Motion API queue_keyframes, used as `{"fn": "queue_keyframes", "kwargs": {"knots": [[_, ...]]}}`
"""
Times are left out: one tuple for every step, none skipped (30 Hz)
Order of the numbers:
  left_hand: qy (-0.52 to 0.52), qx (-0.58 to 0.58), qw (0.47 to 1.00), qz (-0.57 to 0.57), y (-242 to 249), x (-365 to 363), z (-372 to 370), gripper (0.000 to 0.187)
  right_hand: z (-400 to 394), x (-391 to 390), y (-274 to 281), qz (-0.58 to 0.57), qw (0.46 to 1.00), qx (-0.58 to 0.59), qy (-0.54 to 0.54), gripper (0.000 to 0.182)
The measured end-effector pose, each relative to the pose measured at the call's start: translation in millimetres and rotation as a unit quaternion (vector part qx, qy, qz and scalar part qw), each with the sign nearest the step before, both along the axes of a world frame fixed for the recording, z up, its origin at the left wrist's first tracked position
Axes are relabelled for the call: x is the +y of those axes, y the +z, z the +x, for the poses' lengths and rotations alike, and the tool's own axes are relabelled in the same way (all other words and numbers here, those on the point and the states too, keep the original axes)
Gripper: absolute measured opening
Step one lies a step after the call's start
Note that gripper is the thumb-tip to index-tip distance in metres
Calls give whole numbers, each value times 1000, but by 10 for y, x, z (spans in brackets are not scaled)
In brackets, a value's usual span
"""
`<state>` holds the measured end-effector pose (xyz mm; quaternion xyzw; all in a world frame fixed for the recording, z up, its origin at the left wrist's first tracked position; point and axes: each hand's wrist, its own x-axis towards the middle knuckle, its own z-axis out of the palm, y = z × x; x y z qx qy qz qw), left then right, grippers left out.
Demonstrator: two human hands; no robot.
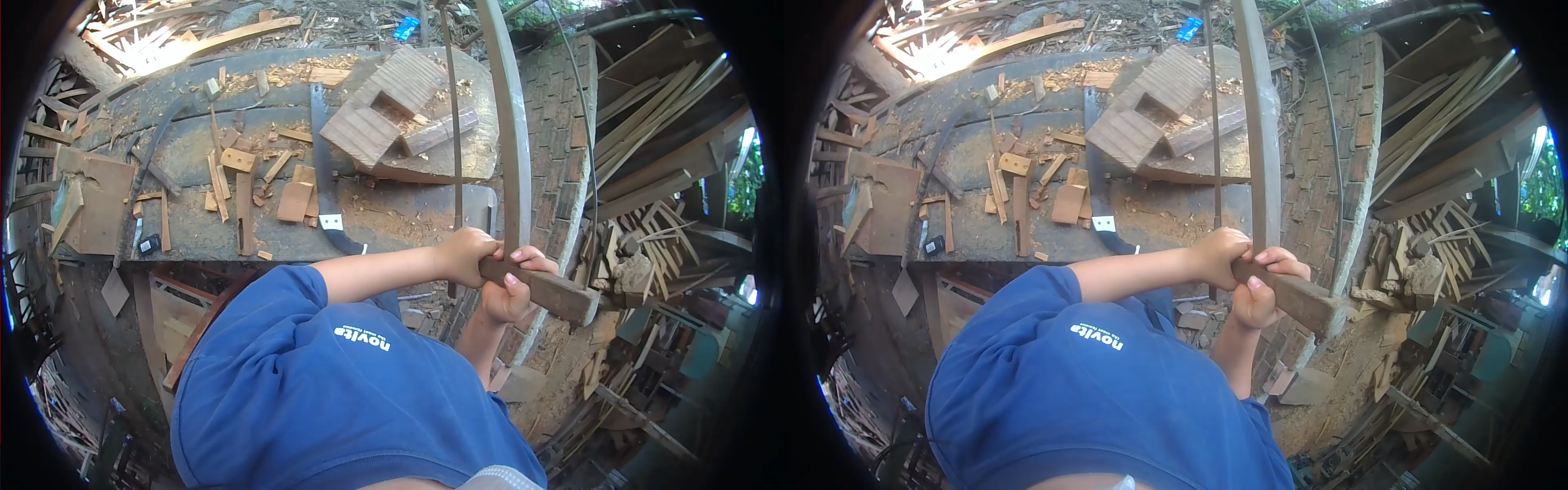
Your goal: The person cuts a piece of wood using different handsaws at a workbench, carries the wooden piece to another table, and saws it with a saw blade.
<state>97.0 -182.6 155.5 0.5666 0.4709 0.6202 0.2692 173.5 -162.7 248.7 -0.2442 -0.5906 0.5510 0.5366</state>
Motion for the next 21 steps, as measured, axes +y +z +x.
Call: {"fn": "queue_keyframes", "kwargs": {"knots": [[-12,20,999,-37,6,60,0,36,50,100,-44,-4,1000,9,4,34],[-12,23,999,-41,-2,114,-33,36,98,188,-75,-8,1000,12,4,34],[-17,78,997,-17,62,141,-157,38,141,268,-103,-27,1000,10,13,35],[-24,134,991,6,67,150,-274,41,177,342,-140,-46,999,9,22,36],[-15,136,990,-22,-41,126,-361,44,206,403,-199,-50,998,12,22,36],[-6,139,989,-50,-202,85,-452,48,230,450,-281,-59,998,-9,27,35],[52,129,988,-60,-402,57,-552,48,252,495,-372,-66,997,-30,32,35],[100,149,978,-111,-510,19,-679,44,290,534,-482,-80,995,-35,37,34],[167,160,959,-164,-648,4,-780,37,332,570,-576,-84,995,-32,35,34],[225,149,942,-197,-644,11,-918,33,377,596,-656,-75,996,-14,49,33],[311,169,914,-198,-766,56,-979,33,416,604,-707,-67,996,3,62,32],[346,189,899,-189,-833,134,-1057,34,450,599,-736,-61,996,10,70,31],[380,209,883,-178,-888,221,-1133,35,483,594,-769,-66,996,9,66,31],[376,210,885,-179,-939,340,-1174,35,513,595,-804,-56,996,-14,67,31],[412,270,851,-184,-973,498,-1194,32,531,601,-823,-45,996,-36,68,31],[446,328,811,-187,-1015,640,-1201,30,535,611,-829,-43,996,-29,73,31],[445,328,812,-186,-1068,749,-1188,30,537,629,-807,-42,996,-29,71,31],[448,345,796,-218,-1174,846,-1167,25,526,650,-762,-54,996,-26,68,30],[450,361,778,-250,-1268,928,-1172,20,519,671,-718,-67,995,-24,66,28],[451,365,789,-202,-1361,1010,-1221,14,527,699,-678,-67,996,-23,63,28],[448,366,791,-201,-1372,1096,-1247,14,553,738,-640,-71,996,-8,59,28]]}}
